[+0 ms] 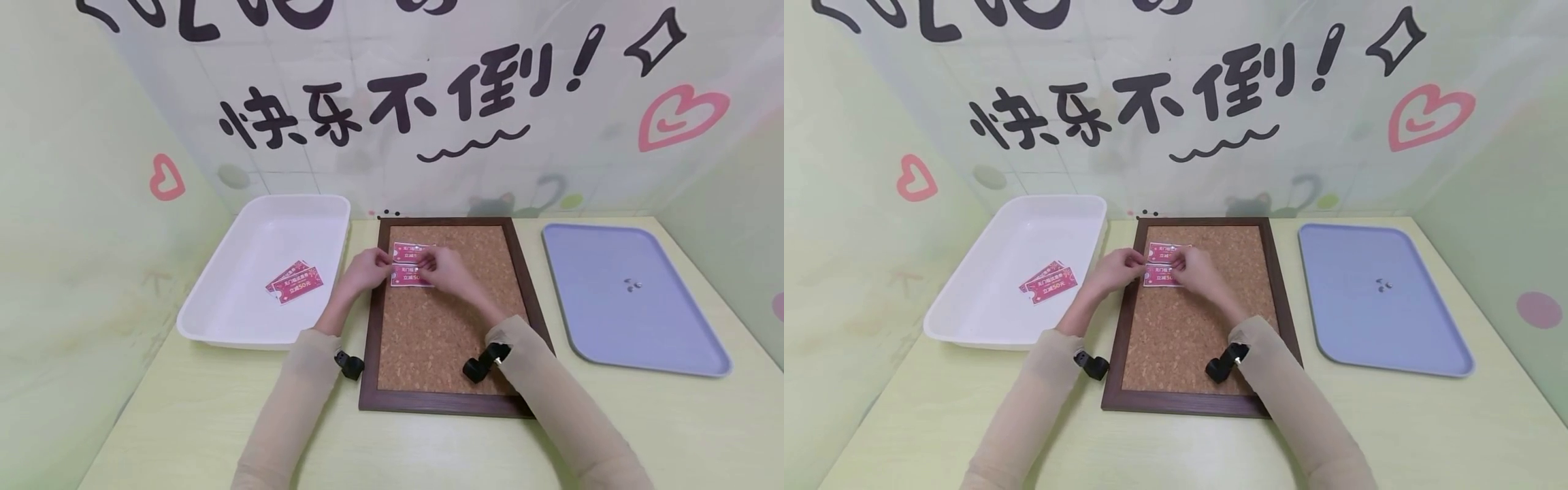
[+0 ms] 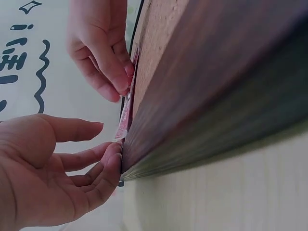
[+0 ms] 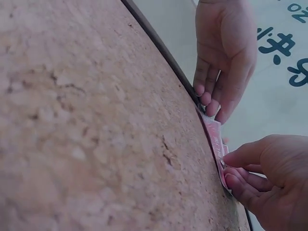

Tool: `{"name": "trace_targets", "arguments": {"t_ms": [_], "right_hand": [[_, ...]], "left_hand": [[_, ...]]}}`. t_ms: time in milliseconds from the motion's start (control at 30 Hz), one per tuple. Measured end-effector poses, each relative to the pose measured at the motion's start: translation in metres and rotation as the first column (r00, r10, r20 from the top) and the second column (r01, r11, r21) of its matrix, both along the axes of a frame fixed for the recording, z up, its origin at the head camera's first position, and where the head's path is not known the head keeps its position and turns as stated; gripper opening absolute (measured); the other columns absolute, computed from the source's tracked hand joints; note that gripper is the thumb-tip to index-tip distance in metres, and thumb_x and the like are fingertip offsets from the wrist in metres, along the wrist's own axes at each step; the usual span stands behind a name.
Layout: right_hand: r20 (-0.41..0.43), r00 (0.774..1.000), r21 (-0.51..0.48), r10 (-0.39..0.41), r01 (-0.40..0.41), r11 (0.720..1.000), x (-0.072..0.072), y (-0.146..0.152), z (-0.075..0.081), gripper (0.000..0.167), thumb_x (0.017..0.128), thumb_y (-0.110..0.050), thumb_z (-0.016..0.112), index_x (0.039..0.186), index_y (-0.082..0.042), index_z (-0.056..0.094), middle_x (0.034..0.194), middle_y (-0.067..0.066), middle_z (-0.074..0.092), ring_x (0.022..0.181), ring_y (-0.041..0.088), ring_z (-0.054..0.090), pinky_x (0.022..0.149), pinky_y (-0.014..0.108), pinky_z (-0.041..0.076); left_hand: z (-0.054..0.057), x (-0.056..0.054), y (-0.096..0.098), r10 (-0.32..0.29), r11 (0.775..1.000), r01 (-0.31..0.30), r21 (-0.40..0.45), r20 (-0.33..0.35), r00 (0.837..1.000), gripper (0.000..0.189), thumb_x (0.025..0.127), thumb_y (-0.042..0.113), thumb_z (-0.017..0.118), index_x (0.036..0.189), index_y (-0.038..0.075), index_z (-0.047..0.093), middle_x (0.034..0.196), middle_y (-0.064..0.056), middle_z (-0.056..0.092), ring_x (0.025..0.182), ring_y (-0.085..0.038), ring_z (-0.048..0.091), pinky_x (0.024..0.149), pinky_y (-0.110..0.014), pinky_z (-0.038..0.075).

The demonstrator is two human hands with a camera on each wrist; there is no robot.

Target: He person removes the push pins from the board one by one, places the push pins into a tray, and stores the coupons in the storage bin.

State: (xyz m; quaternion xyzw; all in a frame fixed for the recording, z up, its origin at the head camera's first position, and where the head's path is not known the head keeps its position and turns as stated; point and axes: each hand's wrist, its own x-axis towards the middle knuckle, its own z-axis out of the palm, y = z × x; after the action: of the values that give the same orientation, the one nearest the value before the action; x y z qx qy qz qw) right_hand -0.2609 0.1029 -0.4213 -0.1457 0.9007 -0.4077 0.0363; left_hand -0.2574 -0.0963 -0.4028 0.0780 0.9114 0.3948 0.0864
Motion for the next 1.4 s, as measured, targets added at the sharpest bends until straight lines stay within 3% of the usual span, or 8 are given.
{"name": "trace_targets", "arguments": {"t_ms": [200,667,1100,1400], "right_hand": [[-0.023,0.999,0.033,-0.028,0.028,0.999,-0.004,-0.004,-0.005,0.016,0.089,0.001,0.068,0.105,0.003,0.068,0.098,0.014,0.069,0.091,0.025,0.066,0.084,0.035,0.055],[-0.093,0.993,0.062,-0.072,0.078,0.995,-0.005,-0.012,-0.009,0.008,0.087,0.0,0.067,0.095,0.001,0.066,0.088,0.012,0.068,0.083,0.022,0.065,0.076,0.031,0.055],[-0.062,0.995,0.11,-0.081,0.088,0.99,-0.003,-0.015,-0.005,0.01,0.086,-0.001,0.069,0.094,-0.002,0.063,0.085,0.009,0.065,0.076,0.02,0.061,0.066,0.027,0.051],[-0.071,0.995,0.127,-0.064,0.072,0.989,-0.006,-0.015,-0.004,0.011,0.082,0.001,0.07,0.091,-0.001,0.063,0.085,0.011,0.067,0.076,0.02,0.063,0.067,0.027,0.053]], "left_hand": [[-0.001,-0.002,0.002,-0.006,1.0,0.007,-0.024,0.041,0.999,0.03,0.096,0.017,0.066,0.117,-0.004,0.067,0.109,-0.016,0.068,0.099,-0.027,0.063,0.088,-0.037,0.051],[0.0,-0.001,0.001,-0.021,0.999,0.022,-0.037,0.046,0.999,0.021,0.096,0.017,0.067,0.107,-0.001,0.069,0.102,-0.013,0.067,0.09,-0.022,0.058,0.076,-0.031,0.047],[0.0,0.0,0.001,-0.028,0.997,0.031,-0.071,0.035,0.999,0.02,0.097,0.017,0.067,0.103,-0.001,0.071,0.099,-0.012,0.067,0.087,-0.021,0.057,0.071,-0.028,0.044],[0.0,-0.001,0.001,-0.033,0.996,0.036,-0.076,0.032,0.999,0.018,0.097,0.017,0.066,0.101,0.0,0.072,0.097,-0.01,0.066,0.083,-0.019,0.056,0.067,-0.025,0.042]]}}
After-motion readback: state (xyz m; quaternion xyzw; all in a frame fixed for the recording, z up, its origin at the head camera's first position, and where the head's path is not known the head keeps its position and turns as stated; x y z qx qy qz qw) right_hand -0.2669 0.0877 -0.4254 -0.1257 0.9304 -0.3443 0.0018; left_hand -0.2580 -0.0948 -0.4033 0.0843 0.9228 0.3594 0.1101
